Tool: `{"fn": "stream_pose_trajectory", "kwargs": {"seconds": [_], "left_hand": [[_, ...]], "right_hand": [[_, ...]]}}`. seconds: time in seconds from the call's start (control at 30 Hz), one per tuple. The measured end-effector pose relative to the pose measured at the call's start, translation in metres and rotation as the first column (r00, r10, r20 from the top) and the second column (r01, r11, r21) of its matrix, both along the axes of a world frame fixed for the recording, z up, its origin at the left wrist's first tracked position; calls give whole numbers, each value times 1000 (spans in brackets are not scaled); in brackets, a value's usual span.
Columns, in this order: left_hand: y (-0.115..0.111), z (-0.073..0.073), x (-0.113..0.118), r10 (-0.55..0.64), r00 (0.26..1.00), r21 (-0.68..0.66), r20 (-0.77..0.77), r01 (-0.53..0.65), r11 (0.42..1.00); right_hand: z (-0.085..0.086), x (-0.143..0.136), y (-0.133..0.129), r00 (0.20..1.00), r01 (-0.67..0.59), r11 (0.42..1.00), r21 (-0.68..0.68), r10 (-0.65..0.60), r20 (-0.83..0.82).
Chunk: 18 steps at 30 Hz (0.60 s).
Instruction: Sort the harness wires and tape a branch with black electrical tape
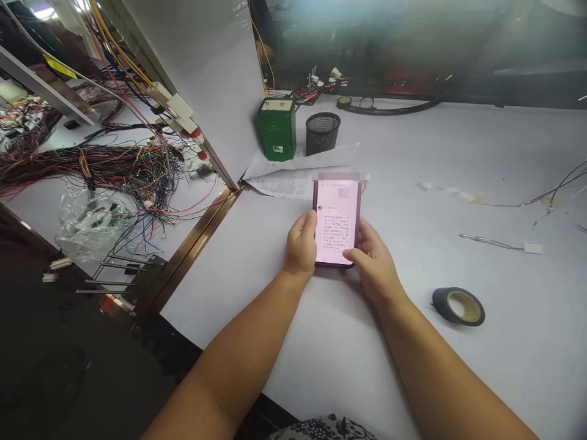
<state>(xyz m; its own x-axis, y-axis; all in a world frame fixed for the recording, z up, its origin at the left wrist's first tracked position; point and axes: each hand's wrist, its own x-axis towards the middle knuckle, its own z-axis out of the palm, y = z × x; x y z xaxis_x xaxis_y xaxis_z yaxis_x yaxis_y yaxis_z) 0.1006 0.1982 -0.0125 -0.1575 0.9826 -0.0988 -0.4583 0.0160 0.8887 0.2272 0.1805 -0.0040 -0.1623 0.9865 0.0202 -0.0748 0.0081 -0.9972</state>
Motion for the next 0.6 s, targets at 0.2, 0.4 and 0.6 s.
{"fn": "stream_pose_trajectory", "kwargs": {"seconds": [0.2,0.4,0.6], "left_hand": [[0,1,-1,3,1000,3,12,-3,1000],[0,0,0,0,1000,10,6,0,1000],[0,-2,0,-4,1000,-3,16,4,1000]], "right_hand": [[1,-1,0,1000,6,1000,-5,-6,-18],[2,-1,-1,1000,7,1000,-14,-8,-23],[1,0,-1,1000,7,1000,-6,-7,-21]]}}
